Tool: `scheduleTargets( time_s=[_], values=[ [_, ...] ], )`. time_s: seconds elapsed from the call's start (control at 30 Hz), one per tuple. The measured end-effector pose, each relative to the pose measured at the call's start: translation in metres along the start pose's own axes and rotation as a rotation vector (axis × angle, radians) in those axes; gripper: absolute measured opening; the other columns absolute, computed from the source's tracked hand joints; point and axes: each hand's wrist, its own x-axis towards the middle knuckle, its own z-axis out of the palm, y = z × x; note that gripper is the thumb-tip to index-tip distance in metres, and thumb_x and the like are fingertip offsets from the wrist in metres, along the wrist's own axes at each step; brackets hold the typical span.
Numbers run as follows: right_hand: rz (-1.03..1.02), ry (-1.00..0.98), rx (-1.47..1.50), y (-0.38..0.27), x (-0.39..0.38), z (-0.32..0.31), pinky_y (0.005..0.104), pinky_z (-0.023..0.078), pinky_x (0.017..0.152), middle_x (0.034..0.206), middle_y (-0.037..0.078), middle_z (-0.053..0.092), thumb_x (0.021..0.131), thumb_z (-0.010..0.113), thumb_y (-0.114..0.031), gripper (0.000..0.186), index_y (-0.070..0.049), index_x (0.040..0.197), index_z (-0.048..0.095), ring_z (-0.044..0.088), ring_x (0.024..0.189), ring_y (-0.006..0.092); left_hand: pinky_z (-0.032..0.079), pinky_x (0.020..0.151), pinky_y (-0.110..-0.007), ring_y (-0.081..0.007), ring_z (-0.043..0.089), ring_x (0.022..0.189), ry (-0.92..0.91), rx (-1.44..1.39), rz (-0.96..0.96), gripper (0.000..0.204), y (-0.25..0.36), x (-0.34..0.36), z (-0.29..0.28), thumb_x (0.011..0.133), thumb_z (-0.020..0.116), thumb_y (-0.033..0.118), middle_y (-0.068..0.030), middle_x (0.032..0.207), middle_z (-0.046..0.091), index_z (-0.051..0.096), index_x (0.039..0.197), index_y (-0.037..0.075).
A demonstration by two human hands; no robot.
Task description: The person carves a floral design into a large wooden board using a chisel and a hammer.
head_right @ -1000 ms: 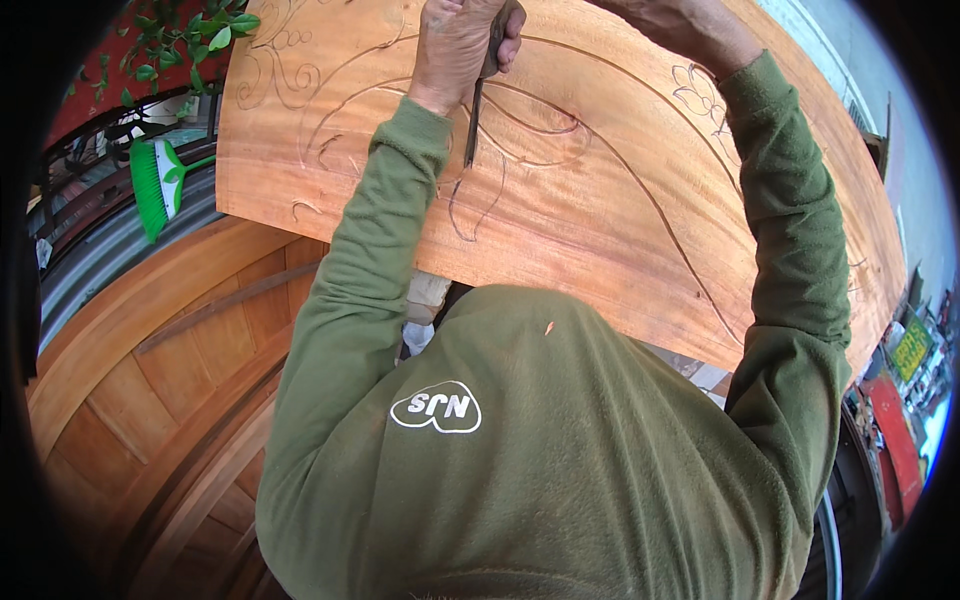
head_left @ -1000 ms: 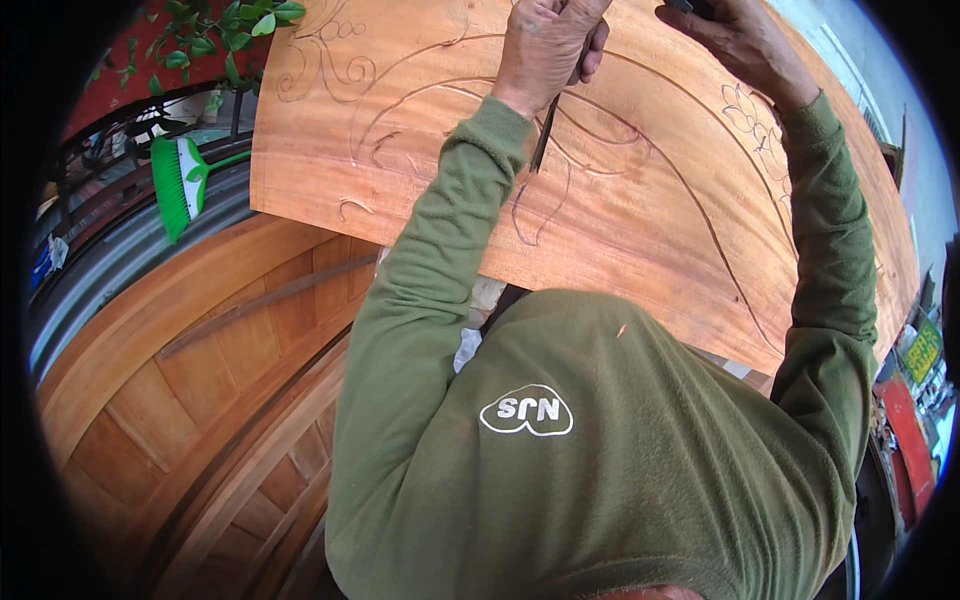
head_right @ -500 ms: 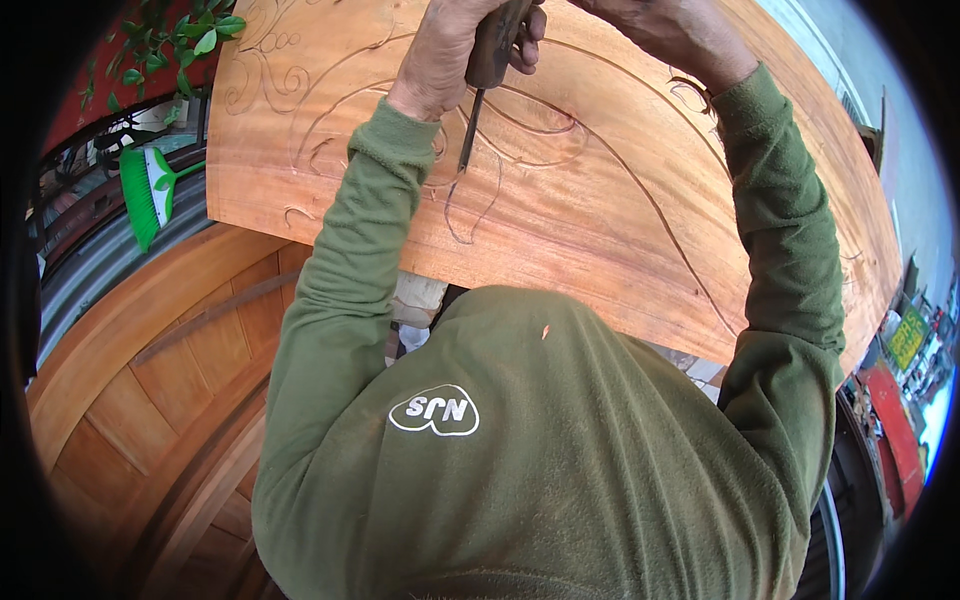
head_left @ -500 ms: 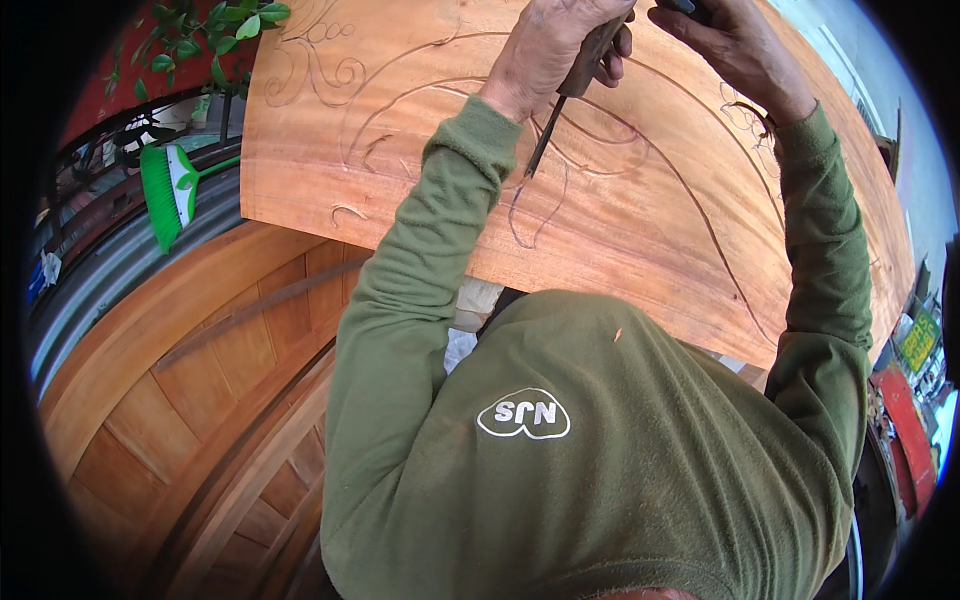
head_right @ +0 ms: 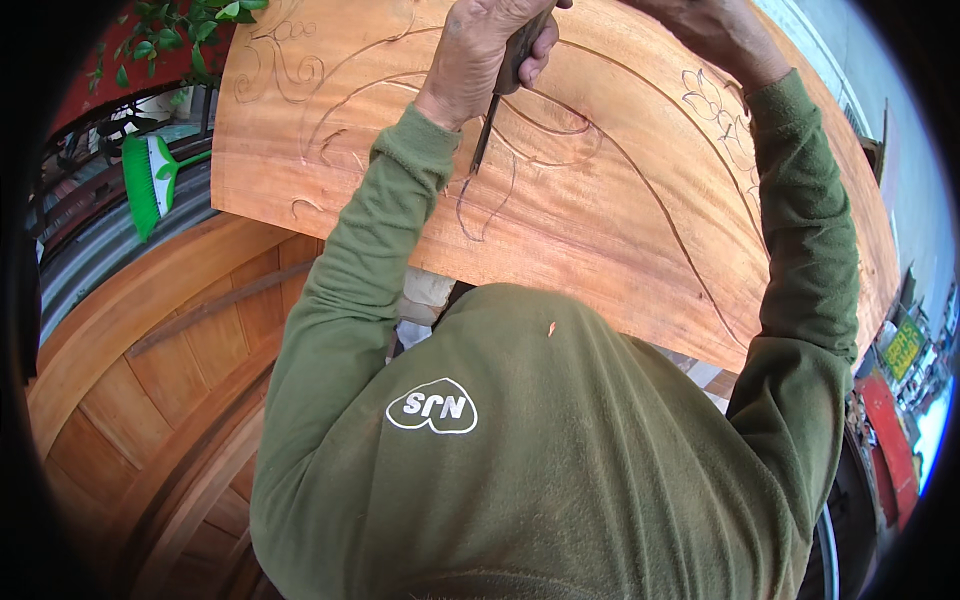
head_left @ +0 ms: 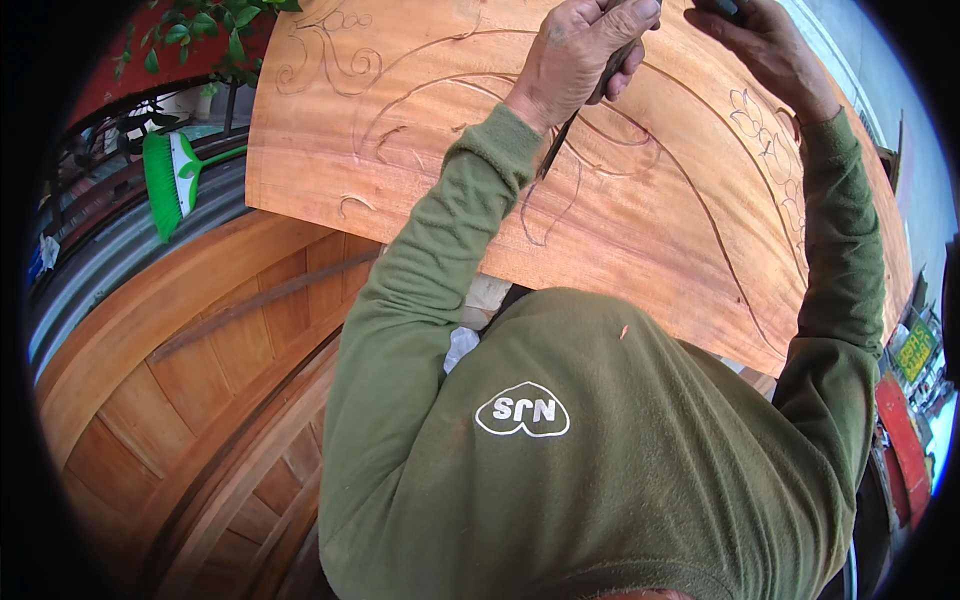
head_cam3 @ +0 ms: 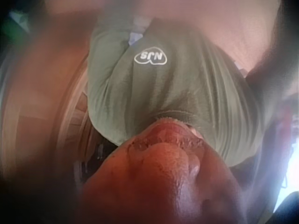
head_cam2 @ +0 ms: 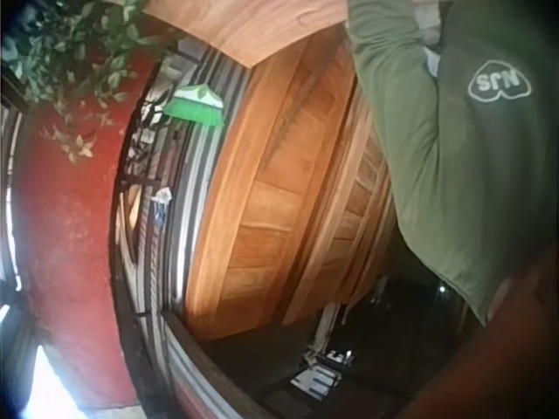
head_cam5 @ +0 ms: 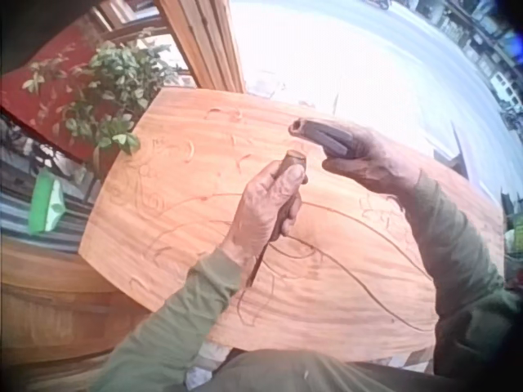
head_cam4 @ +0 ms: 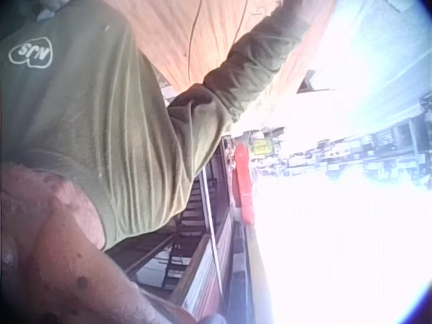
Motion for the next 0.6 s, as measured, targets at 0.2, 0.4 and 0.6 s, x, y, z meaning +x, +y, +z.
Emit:
scheduleTargets(
  time_s=[0.2, 0.4, 0.6],
  values=[
    [0.192, 0.752, 0.048, -0.039, 0.022, 0.022, 0.0200, 0.024, 0.041, 0.062, -0.010, 0.043, 0.098, 0.063, -0.007, 0.046, -0.007, 0.143, 0.056, 0.034, 0.045, 0.0018, 0.037, 0.040, -0.019, -0.0052, 0.050, 0.047, 0.018, 0.016, -0.042, 0.043, -0.005, 0.009, -0.006, 0.102, 0.062, 0.053, 0.0023, 0.066, 0.054, 0.059, 0.104, 0.010],
    [0.012, -0.141, 0.226, 0.029, 0.002, 0.002, 0.0350, 0.026, 0.124, 0.164, 0.010, 0.039, 0.093, 0.065, 0.008, 0.070, -0.006, 0.157, 0.042, 0.031, 0.152, 0.0197, 0.037, 0.041, -0.019, -0.0050, 0.050, 0.047, 0.020, -0.019, -0.063, 0.043, -0.011, 0.006, -0.006, 0.102, 0.062, 0.053, 0.0030, 0.065, 0.053, 0.059, 0.103, 0.010],
    [0.171, 0.458, 0.076, 0.001, 0.003, 0.001, 0.0188, 0.029, 0.048, 0.069, -0.009, 0.049, 0.097, 0.067, -0.010, 0.042, -0.009, 0.138, 0.061, 0.040, 0.053, 0.0014, 0.037, 0.042, -0.019, -0.0047, 0.050, 0.047, -0.005, -0.028, -0.112, 0.043, -0.013, 0.013, -0.003, 0.101, 0.062, 0.054, 0.0034, 0.066, 0.053, 0.059, 0.103, 0.011]
  ],
)
